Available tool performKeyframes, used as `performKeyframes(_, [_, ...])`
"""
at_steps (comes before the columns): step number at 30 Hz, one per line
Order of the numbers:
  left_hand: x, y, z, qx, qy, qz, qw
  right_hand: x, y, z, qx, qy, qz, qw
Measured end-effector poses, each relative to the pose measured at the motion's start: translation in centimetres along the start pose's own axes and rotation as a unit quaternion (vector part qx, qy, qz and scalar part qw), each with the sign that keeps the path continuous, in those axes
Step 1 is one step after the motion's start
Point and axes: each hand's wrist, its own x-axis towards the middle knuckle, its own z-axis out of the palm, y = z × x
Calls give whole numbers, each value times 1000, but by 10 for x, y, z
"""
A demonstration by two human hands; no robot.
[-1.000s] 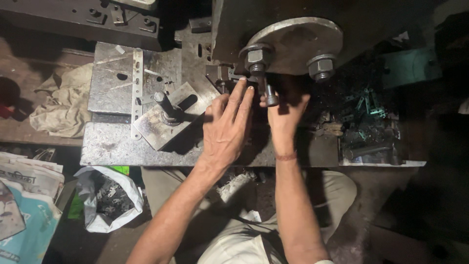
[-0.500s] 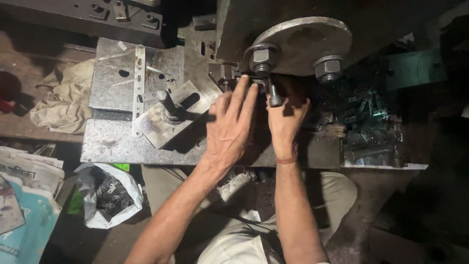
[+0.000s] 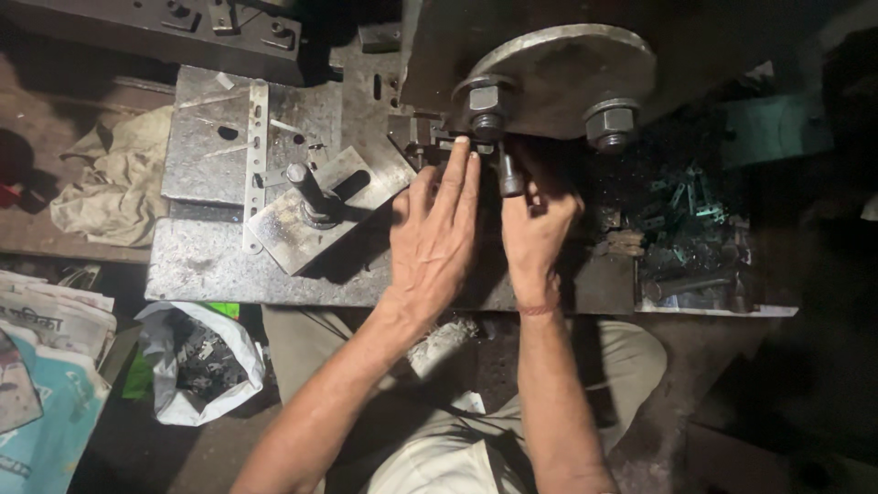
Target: The person operates a manual press machine to process small metal pieces. They repeatedly pick up a piece, place it under the press, pull the lever to activate the press, and then remove the processed piece. The processed pieces are placed into a white bag on the floor.
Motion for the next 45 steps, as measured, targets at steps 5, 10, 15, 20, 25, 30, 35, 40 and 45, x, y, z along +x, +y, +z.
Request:
performKeyframes(5, [1,-4,-7,32,6,15,999,6,1,-6,-115,-50,-119,985])
performKeyframes(10, [-8,-18,-29,-48,2,40,998,-1,-5,-45,-8,-29,24,999])
performKeyframes(15, [-75,-31,-61,-117,63,6,991,-51,-14,-90,-92,-91,-49,990])
performKeyframes(20, [-110,-27,-49,-48,7,-78,996,-82,-21,-92,-106,-153,-64,980])
performKeyframes(25, [-110,-22,-36,-51,-33,-36,997,-90,-26,-66,-141,-190,-195,952])
performKeyframes(30, [-96,-17,-39,-16,-55,-17,998,-95,-23,-51,-94,-182,-184,961])
performKeyframes(35, [-88,-37,-44,-12,-124,12,992,-95,-10,-57,-107,-217,-123,962])
performKeyframes(40, [-84,-60,-46,-26,-102,114,988,-83,-17,-77,-52,-204,-139,968])
performKeyframes(45, [-95,-63,-48,-53,-79,190,977,-97,-36,-75,-20,-220,-143,965])
